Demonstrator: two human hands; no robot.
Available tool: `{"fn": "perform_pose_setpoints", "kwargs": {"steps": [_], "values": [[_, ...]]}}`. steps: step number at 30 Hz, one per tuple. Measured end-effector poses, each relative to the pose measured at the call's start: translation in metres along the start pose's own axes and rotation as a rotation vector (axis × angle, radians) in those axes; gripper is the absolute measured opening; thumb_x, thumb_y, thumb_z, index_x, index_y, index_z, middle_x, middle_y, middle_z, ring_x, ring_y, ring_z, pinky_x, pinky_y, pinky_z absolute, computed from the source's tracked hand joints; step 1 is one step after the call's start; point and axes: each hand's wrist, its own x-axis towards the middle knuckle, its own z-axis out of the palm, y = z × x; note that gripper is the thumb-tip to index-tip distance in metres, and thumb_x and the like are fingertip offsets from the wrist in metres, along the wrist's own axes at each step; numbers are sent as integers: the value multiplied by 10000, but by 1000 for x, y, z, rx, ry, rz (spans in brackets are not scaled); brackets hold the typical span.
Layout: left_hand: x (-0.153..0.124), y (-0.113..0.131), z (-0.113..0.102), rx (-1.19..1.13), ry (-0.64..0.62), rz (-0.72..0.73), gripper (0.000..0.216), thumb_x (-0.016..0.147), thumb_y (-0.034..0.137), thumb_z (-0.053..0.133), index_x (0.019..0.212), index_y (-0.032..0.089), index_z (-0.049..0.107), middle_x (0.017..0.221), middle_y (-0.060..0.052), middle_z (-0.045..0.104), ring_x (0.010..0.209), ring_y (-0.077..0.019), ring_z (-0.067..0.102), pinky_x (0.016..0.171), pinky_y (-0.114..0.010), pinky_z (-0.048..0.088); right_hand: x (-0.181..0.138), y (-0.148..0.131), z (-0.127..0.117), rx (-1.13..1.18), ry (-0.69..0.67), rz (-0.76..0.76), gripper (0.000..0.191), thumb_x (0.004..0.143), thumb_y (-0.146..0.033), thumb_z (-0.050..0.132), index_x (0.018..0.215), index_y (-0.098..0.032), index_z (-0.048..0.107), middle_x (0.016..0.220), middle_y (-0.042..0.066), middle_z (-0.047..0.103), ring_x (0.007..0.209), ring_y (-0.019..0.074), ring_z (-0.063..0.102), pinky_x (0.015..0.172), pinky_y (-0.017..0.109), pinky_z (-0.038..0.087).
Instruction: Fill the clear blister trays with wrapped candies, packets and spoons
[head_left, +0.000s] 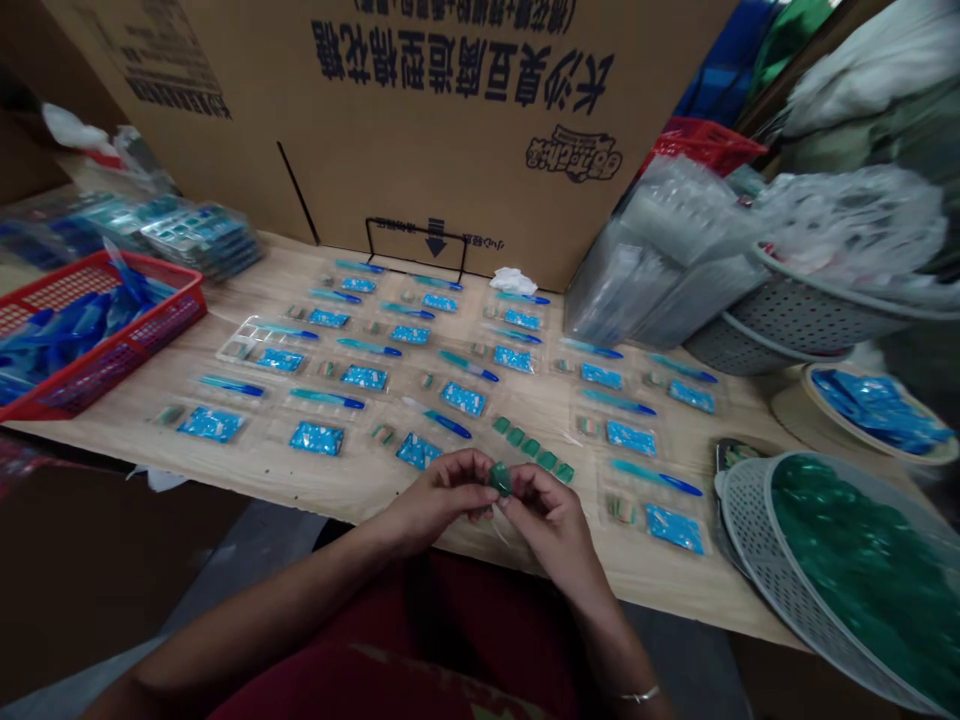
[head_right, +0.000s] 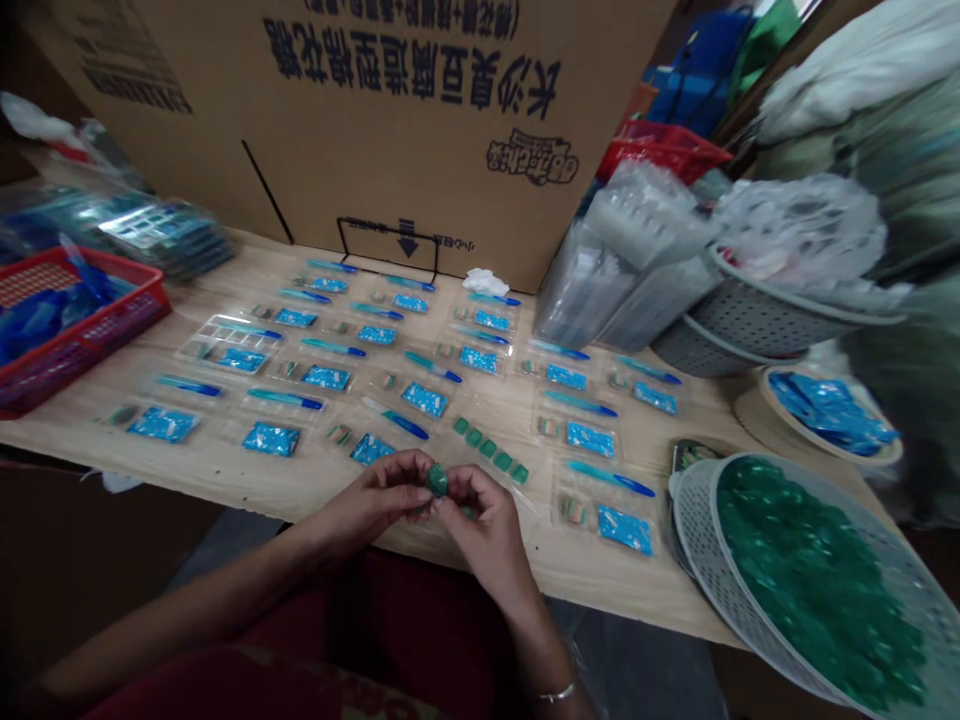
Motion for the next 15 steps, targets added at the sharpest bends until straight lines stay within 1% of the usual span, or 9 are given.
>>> {"fn": "perform_pose_setpoints", "kwargs": {"steps": [2, 4, 6, 9, 11, 13, 15], "values": [[1, 0, -1, 30, 8, 0, 339, 554, 341, 799, 694, 144, 562, 602, 39, 536, 509, -62, 451, 508, -201, 331, 0, -3, 1, 14, 14, -2, 208, 743, -260, 636, 942, -205, 611, 785, 3, 640, 706, 146, 591, 655, 260, 491], [3, -1, -2, 88, 25, 14, 360, 561, 371, 798, 676, 148, 540, 574, 44, 529, 486, -57, 437, 491, -196, 319, 1, -6, 1, 43, -45, 11, 262, 753, -260, 630, 1009, -218, 602, 880, 24, 666, 780, 159, 621, 706, 280, 509], [5, -2, -2, 139, 39, 31, 378, 581, 411, 786, 663, 154, 520, 548, 48, 524, 470, -55, 428, 482, -193, 313, 2, -7, 0, 93, -97, 37, 231, 766, -302, 628, 980, -220, 605, 900, 34, 675, 805, 168, 635, 719, 293, 519], [6, -3, -2, 163, 62, 53, 398, 584, 436, 784, 679, 158, 515, 537, 54, 518, 469, -57, 434, 481, -192, 317, 6, -5, -1, 151, -58, 67, 228, 740, -369, 671, 883, -211, 589, 808, 18, 663, 727, 157, 628, 660, 275, 520], [6, -4, -2, 157, 77, 79, 415, 568, 434, 796, 697, 163, 509, 539, 60, 520, 466, -59, 440, 479, -191, 322, 8, -5, -2, 161, -51, 72, 226, 729, -377, 689, 797, -201, 564, 732, 2, 640, 677, 145, 611, 629, 259, 507], [7, -5, -2, 144, 85, 98, 427, 568, 443, 795, 696, 169, 494, 531, 65, 524, 457, -60, 443, 474, -191, 323, 10, -7, -2, 155, -95, 65, 227, 749, -380, 674, 739, -193, 547, 688, -1, 625, 662, 143, 601, 630, 259, 497], [7, -7, -3, 132, 71, 89, 429, 574, 453, 789, 675, 168, 484, 512, 58, 536, 452, -63, 451, 475, -191, 324, 11, -8, -3, 142, -153, 38, 225, 771, -385, 652, 724, -187, 556, 689, 6, 620, 675, 147, 598, 647, 266, 492]]}}
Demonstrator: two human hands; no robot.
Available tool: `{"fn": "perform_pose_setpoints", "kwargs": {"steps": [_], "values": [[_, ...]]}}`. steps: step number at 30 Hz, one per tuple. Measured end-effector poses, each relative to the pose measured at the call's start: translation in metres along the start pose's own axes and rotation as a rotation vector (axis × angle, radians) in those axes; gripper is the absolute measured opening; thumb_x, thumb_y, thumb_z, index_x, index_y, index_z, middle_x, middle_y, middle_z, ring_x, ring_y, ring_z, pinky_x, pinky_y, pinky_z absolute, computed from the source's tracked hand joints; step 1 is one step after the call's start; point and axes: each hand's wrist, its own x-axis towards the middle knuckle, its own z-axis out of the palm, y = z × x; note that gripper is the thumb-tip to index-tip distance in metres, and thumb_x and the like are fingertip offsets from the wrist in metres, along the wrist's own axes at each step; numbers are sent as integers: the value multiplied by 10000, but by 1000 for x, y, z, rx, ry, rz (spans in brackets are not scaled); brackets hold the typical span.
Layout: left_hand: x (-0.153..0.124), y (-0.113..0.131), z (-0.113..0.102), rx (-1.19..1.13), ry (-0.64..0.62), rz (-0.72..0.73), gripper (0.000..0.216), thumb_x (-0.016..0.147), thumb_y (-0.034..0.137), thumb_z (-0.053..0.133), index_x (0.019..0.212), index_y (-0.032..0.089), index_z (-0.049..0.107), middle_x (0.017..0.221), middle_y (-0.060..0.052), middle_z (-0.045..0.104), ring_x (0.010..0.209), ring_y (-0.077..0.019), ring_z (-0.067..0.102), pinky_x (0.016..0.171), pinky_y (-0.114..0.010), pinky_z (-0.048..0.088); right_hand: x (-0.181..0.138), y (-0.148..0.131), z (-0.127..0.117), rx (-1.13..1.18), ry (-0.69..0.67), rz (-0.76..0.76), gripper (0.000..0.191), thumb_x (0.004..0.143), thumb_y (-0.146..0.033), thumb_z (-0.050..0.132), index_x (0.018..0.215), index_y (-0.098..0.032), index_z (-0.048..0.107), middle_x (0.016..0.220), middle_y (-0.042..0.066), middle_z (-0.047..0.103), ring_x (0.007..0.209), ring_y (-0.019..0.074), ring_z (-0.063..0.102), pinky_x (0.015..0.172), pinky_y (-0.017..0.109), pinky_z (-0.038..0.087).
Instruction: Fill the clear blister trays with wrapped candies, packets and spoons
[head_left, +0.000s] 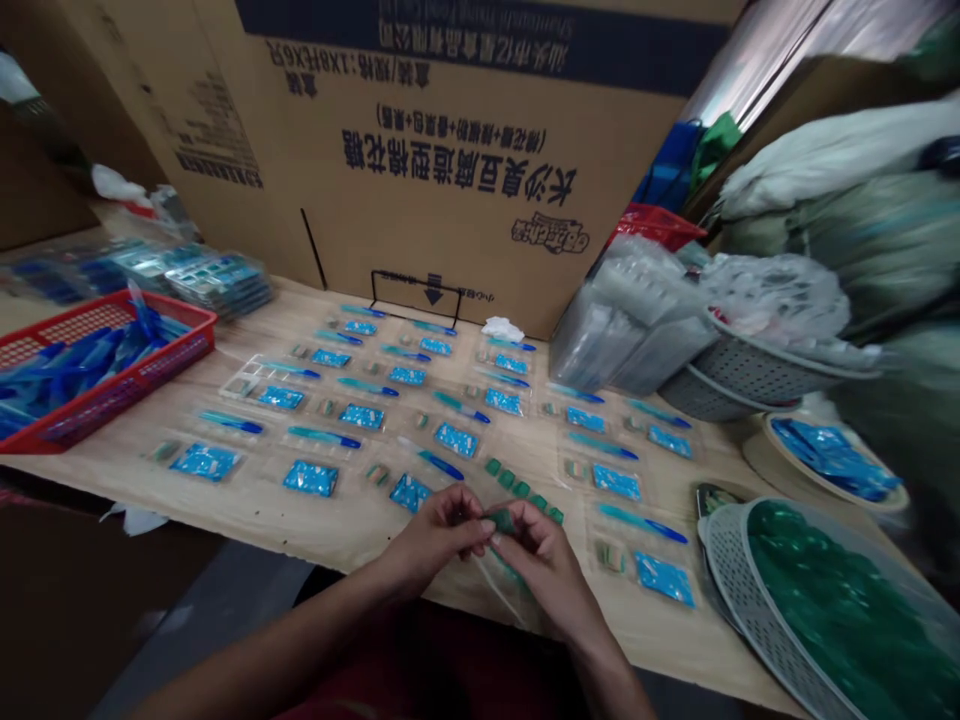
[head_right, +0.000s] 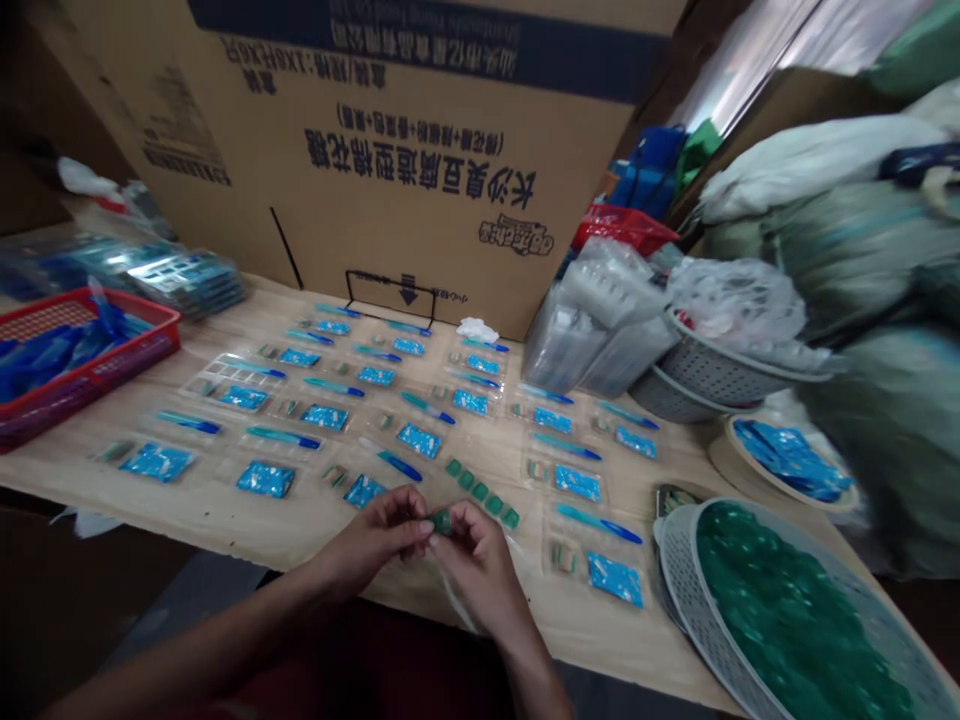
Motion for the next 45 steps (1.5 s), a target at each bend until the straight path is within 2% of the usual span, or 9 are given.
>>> {"fn": "perform_pose_setpoints", "kwargs": {"steps": [5, 11, 18, 23, 27, 33, 35, 39, 45], "values": [[-2, 3, 2, -130, -50, -74, 409, 581, 401, 794, 615, 166, 462, 479, 38, 542, 454, -78, 502, 463, -190, 324, 0, 3, 2, 5, 23, -40, 240, 758, -414, 662, 699, -190, 602, 676, -2, 577, 658, 141, 560, 627, 259, 481], [-2, 12, 2, -442, -82, -173, 252, 547, 149, 703, 718, 166, 520, 526, 68, 497, 356, -11, 329, 362, -159, 172, 2, 16, 17, 424, 240, 60, 290, 619, -437, 772, 751, -231, 616, 706, -8, 618, 623, 143, 574, 624, 291, 513], [-5, 15, -2, -515, -226, -184, 154, 576, 101, 573, 683, 170, 488, 475, 59, 489, 312, -12, 298, 340, -164, 122, 0, 15, 28, 572, 193, 84, 239, 637, -382, 775, 773, -256, 626, 691, -35, 602, 541, 96, 509, 547, 237, 480], [-12, 13, -11, -571, -364, -162, 190, 544, 135, 610, 634, 184, 450, 454, 70, 454, 278, -21, 269, 303, -174, 117, -4, 7, 6, 437, 195, -54, 195, 819, -470, 577, 798, -277, 603, 712, -25, 556, 482, 90, 390, 529, 253, 455], [-17, 5, -22, -506, -276, -185, 137, 636, 226, 631, 660, 167, 509, 494, 47, 484, 303, -21, 296, 326, -181, 135, -10, 7, -16, 293, 278, -65, 167, 825, -448, 583, 841, -282, 584, 709, -29, 549, 525, 104, 438, 591, 277, 460], [-11, 0, -12, -173, -85, -99, 320, 660, 385, 749, 763, 133, 582, 583, 52, 514, 372, -7, 348, 380, -171, 181, -18, 12, 4, 80, 37, 109, 213, 795, -414, 640, 773, -202, 623, 638, -22, 577, 618, 118, 525, 621, 242, 426], [-7, -2, -9, -122, -96, -84, 381, 643, 419, 758, 839, 135, 597, 599, 57, 523, 382, -14, 362, 382, -173, 205, -15, 15, 10, 80, 95, 122, 232, 766, -421, 664, 760, -192, 623, 633, -28, 570, 602, 110, 518, 603, 229, 425], [-5, -7, -9, -69, -151, -136, 377, 623, 432, 761, 743, 141, 553, 550, 70, 510, 372, -18, 343, 377, -174, 219, -8, 23, 10, 164, 302, 162, 280, 659, -406, 748, 741, -192, 587, 620, -48, 562, 533, 91, 499, 522, 203, 415], [-7, -4, -6, -104, -190, -212, 386, 644, 467, 721, 631, 157, 492, 446, 92, 430, 366, -24, 298, 366, -168, 197, -20, 22, 14, -56, 224, 32, 169, 754, -319, 661, 865, -196, 632, 778, 14, 642, 718, 141, 603, 657, 252, 493]]}}
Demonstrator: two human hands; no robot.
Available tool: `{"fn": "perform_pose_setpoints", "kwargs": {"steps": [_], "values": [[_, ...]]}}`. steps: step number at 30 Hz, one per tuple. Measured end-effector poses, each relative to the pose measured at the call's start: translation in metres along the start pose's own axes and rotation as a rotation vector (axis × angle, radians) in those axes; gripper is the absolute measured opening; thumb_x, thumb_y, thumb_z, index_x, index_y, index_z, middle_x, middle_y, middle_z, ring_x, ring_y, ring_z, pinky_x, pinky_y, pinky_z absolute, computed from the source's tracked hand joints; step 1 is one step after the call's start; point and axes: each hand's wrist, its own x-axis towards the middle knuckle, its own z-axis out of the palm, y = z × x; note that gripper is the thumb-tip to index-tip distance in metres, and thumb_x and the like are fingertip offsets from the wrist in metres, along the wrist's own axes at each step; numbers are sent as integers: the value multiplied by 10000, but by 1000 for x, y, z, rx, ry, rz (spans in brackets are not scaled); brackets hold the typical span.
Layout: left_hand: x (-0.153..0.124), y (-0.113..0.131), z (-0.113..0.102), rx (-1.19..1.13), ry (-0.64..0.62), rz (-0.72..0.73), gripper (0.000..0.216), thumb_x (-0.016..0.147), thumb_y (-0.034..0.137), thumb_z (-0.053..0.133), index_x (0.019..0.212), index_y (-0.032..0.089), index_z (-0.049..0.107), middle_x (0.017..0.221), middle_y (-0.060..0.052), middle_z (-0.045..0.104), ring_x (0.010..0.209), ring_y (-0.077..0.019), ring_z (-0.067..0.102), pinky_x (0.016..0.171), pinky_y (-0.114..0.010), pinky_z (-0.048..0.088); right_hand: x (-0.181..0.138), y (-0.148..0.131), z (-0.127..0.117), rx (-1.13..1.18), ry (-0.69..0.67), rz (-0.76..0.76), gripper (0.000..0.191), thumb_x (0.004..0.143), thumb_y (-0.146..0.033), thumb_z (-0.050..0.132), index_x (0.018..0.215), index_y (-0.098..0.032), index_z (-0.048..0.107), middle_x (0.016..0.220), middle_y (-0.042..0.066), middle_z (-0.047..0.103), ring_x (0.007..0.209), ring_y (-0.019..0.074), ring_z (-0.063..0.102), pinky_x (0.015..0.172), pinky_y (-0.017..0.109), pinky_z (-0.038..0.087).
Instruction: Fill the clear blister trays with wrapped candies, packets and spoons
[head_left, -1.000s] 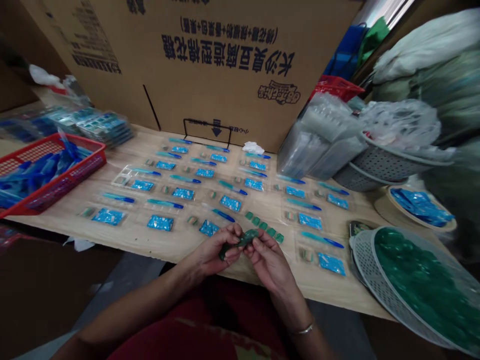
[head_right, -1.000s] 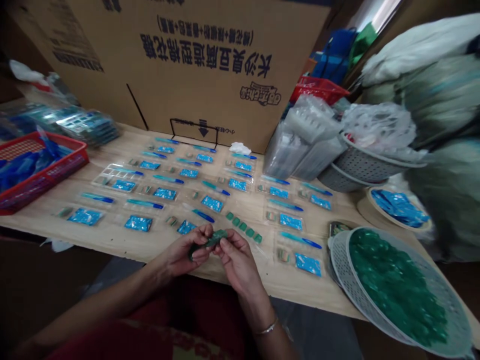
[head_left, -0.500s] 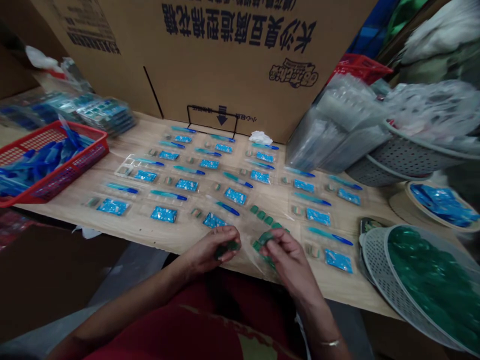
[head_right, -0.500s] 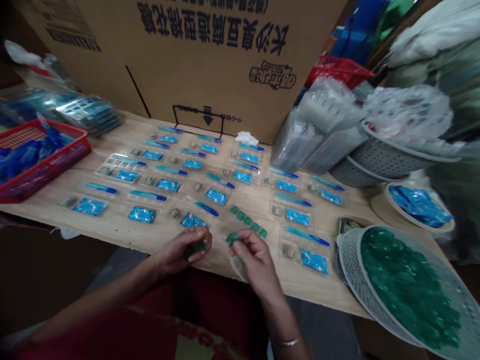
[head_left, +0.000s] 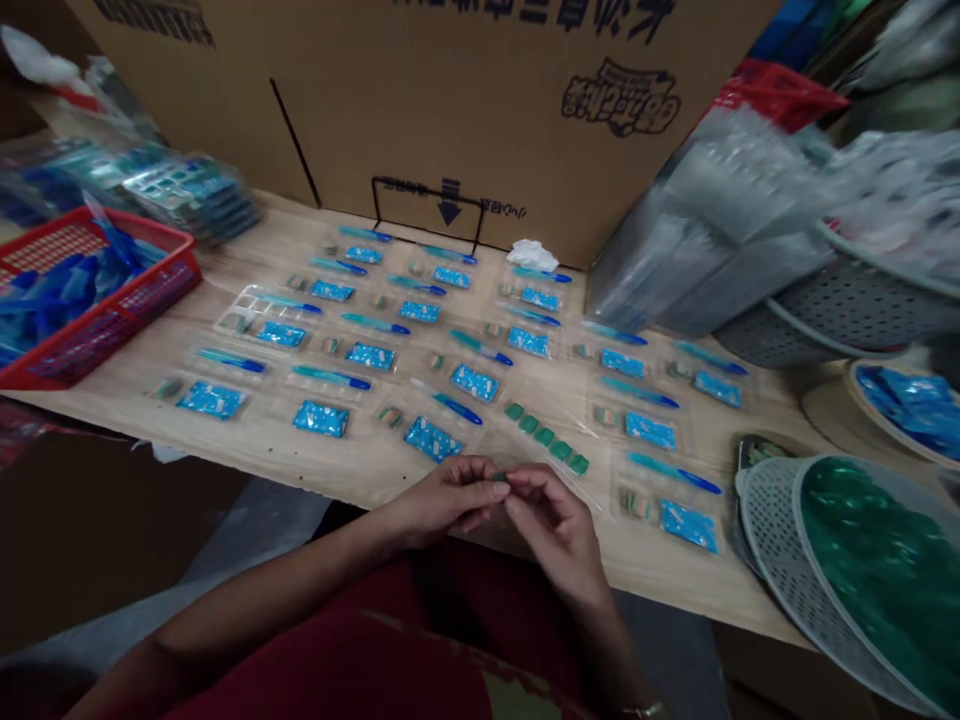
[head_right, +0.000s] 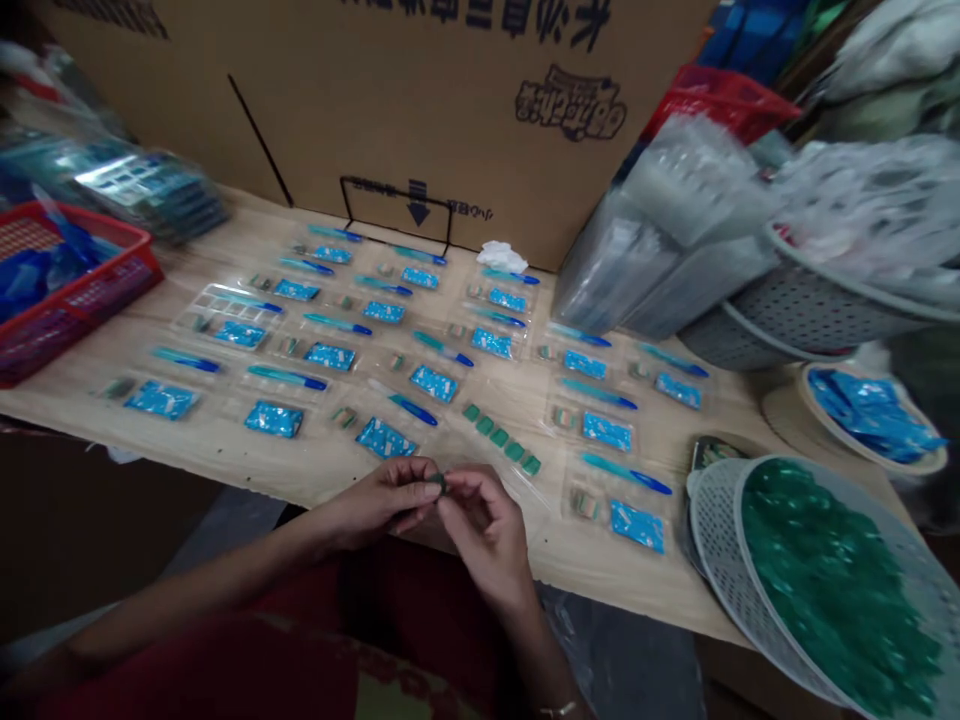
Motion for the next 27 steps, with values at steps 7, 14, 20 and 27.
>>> {"fn": "perform_pose_setpoints", "kwargs": {"steps": [7, 14, 20, 27], "values": [[-1, -5, -8, 161, 144, -112, 344, 692, 468, 642, 743, 138, 559, 502, 56, 533, 344, -37, 369, 355, -180, 240, 0, 7, -13, -422, 8, -156, 107, 808, -267, 583, 878, -197, 623, 741, 12, 637, 674, 149, 601, 633, 264, 489], [1, -6, -6, 320, 245, -184, 396, 757, 314, 557, 1074, 77, 562, 445, 72, 538, 303, -57, 375, 349, -184, 272, 20, 10, -19, -828, -146, -286, 196, 859, -228, 500, 944, -193, 673, 902, 67, 682, 859, 208, 612, 778, 336, 470], [2, -6, -4, 353, 256, -187, 418, 762, 259, 540, 1131, 61, 542, 421, 83, 524, 306, -57, 377, 349, -174, 290, 16, 8, -19, -842, -137, -233, 212, 866, -275, 502, 931, -202, 690, 872, 64, 672, 840, 205, 610, 767, 325, 464], [3, -9, -6, 326, 214, -178, 427, 740, 282, 552, 1116, 80, 531, 424, 82, 533, 301, -55, 354, 345, -172, 265, 21, 8, -23, -756, -201, -152, 265, 889, -257, 447, 876, -190, 703, 849, 73, 671, 806, 198, 603, 754, 322, 459]]}}
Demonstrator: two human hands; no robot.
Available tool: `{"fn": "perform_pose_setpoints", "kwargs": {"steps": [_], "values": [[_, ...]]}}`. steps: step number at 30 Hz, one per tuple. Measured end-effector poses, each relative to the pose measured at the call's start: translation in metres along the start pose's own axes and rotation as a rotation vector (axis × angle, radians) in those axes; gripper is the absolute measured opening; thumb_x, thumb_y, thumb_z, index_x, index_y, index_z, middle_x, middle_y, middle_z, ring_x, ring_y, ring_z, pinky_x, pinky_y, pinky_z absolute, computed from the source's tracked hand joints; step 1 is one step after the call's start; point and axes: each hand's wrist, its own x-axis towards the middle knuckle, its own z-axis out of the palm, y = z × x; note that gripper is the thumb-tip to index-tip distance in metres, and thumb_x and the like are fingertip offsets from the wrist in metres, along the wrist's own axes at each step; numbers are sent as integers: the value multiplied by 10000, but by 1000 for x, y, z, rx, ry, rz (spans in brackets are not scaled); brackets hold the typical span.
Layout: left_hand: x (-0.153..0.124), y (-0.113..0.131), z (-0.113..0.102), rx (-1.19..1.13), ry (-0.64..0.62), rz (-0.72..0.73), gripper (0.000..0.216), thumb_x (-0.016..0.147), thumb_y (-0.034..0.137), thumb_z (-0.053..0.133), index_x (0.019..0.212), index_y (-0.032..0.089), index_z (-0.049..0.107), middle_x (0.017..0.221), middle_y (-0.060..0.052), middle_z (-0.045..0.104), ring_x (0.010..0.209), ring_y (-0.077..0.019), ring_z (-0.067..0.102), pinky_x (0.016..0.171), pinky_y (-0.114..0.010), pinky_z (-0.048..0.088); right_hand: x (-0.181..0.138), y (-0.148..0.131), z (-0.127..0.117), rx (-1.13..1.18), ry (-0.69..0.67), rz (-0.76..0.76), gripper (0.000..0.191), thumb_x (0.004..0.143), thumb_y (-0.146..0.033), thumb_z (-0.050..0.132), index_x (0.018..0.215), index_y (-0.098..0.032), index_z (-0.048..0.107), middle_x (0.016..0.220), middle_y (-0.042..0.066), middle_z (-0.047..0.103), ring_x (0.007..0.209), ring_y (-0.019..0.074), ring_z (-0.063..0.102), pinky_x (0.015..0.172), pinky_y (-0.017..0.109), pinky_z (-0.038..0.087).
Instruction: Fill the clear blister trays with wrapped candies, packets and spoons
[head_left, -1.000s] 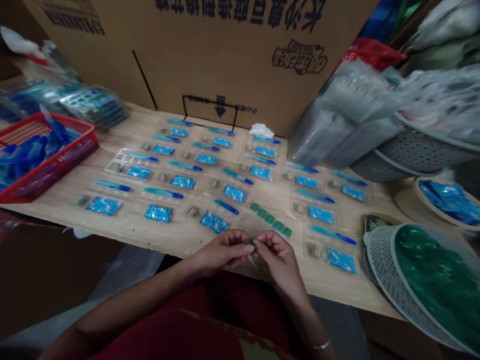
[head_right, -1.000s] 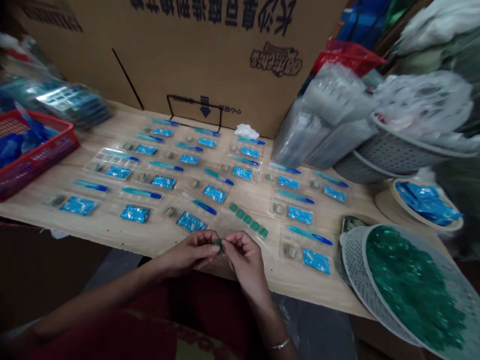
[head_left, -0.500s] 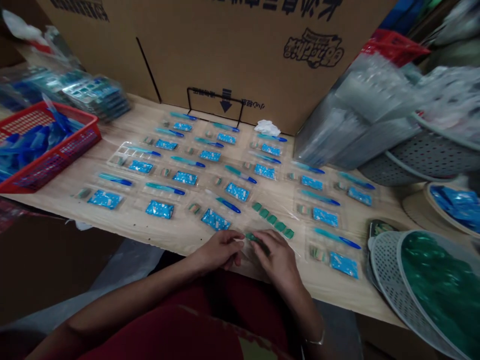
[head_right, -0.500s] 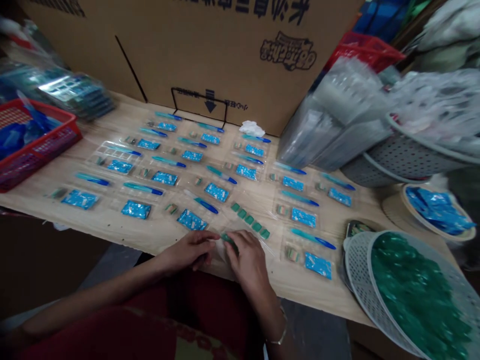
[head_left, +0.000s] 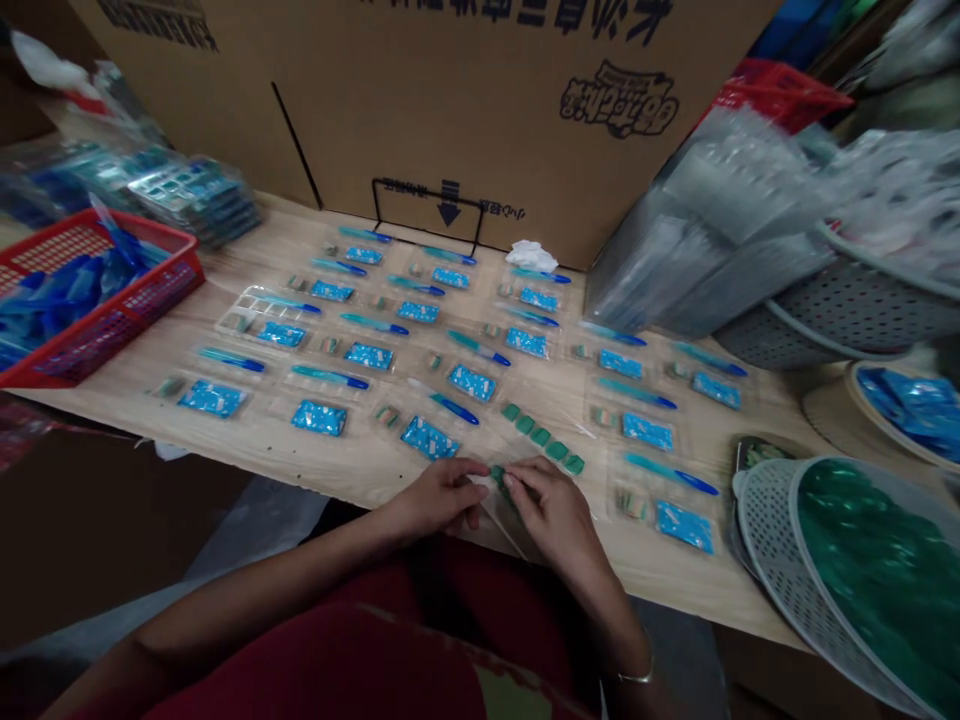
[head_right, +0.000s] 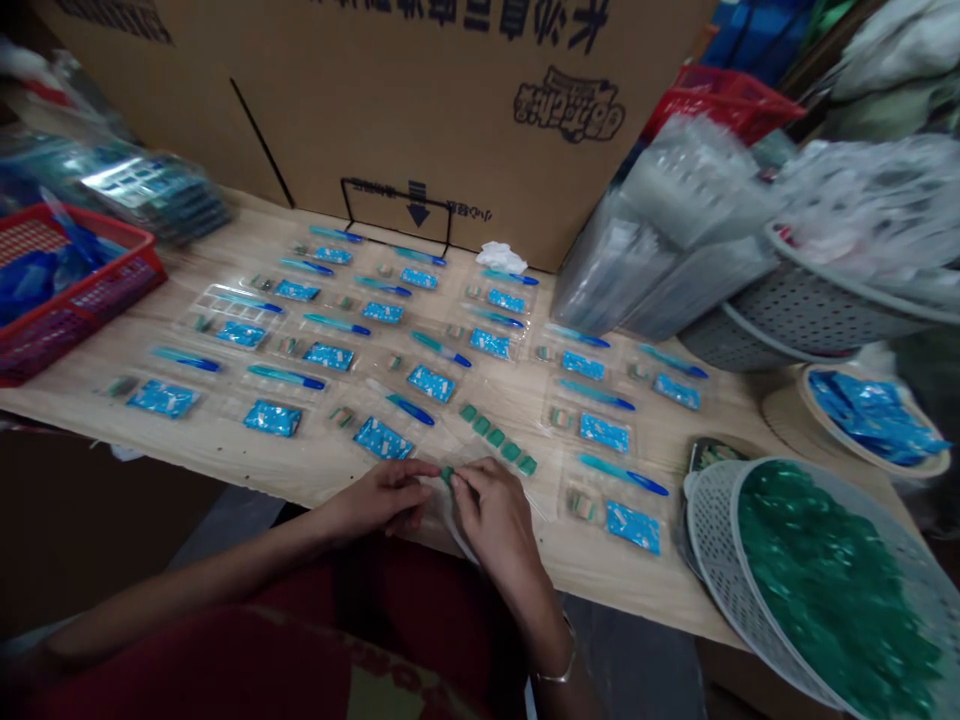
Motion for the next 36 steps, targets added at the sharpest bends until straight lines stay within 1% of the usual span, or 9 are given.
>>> {"fn": "perform_pose_setpoints", "kwargs": {"steps": [2, 7, 11, 15, 20, 25, 28, 32, 36], "values": [[1, -1, 0, -39, -14, 18, 422, 726, 302, 553, 1098, 106, 524, 428, 85, 534, 304, -52, 346, 341, -167, 251, 1, 0, -1, 39, -16, 9, 283, 895, -259, 432, 854, -188, 703, 832, 74, 667, 795, 194, 602, 740, 317, 458], [3, -1, 4, -64, 17, 59, 339, 678, 344, 582, 952, 156, 514, 440, 91, 520, 315, -45, 341, 343, -158, 233, -1, -4, -1, 61, -28, -9, 198, 832, -258, 532, 928, -194, 694, 860, 59, 662, 820, 192, 598, 737, 307, 461], [6, -1, 8, 5, 57, 95, 227, 680, 330, 573, 824, 175, 492, 421, 86, 509, 315, -43, 314, 349, -160, 213, -4, -5, 2, 80, 41, -37, 208, 856, -274, 512, 922, -187, 688, 855, 68, 663, 818, 195, 601, 725, 314, 470], [5, -2, 8, 53, 29, 105, 178, 694, 341, 542, 718, 172, 492, 435, 69, 502, 329, -42, 319, 363, -171, 224, -7, -4, 3, 96, 102, -75, 225, 879, -303, 499, 951, -194, 682, 867, 72, 671, 833, 201, 610, 744, 327, 477], [-2, -2, 1, 157, 26, 102, 189, 712, 325, 503, 787, 157, 545, 454, 65, 492, 365, -79, 386, 383, -191, 277, -10, -7, 1, -111, 104, -71, 210, 890, -266, 492, 970, -199, 674, 882, 65, 666, 851, 208, 599, 775, 339, 448], [-5, -6, -3, 324, 84, 191, 175, 719, 249, 485, 820, 138, 574, 478, 52, 500, 445, -109, 462, 447, -202, 319, -3, -17, 4, -394, -44, -71, 146, 866, -203, 548, 889, -202, 692, 835, 65, 660, 825, 223, 590, 777, 360, 407], [-3, -8, -4, 387, 79, 209, 176, 715, 235, 465, 794, 136, 588, 483, 46, 493, 451, -117, 460, 458, -211, 319, 3, -24, 8, -471, -81, -64, 139, 868, -191, 546, 858, -199, 684, 843, 73, 661, 837, 230, 586, 805, 376, 380], [-1, -7, -6, 416, 72, 229, 142, 691, 247, 464, 698, 156, 573, 517, 33, 494, 482, -123, 469, 477, -215, 332, 9, -32, 11, -503, -34, -56, 132, 870, -165, 532, 914, -187, 654, 878, 87, 652, 875, 245, 572, 857, 398, 351], [-6, -3, -8, 413, 80, 303, 141, 690, 291, 493, 640, 173, 552, 562, 20, 518, 537, -128, 478, 524, -220, 360, 15, -42, 14, -563, -62, -105, 122, 868, -149, 538, 834, -193, 647, 863, 74, 634, 878, 239, 568, 885, 388, 348]]}}
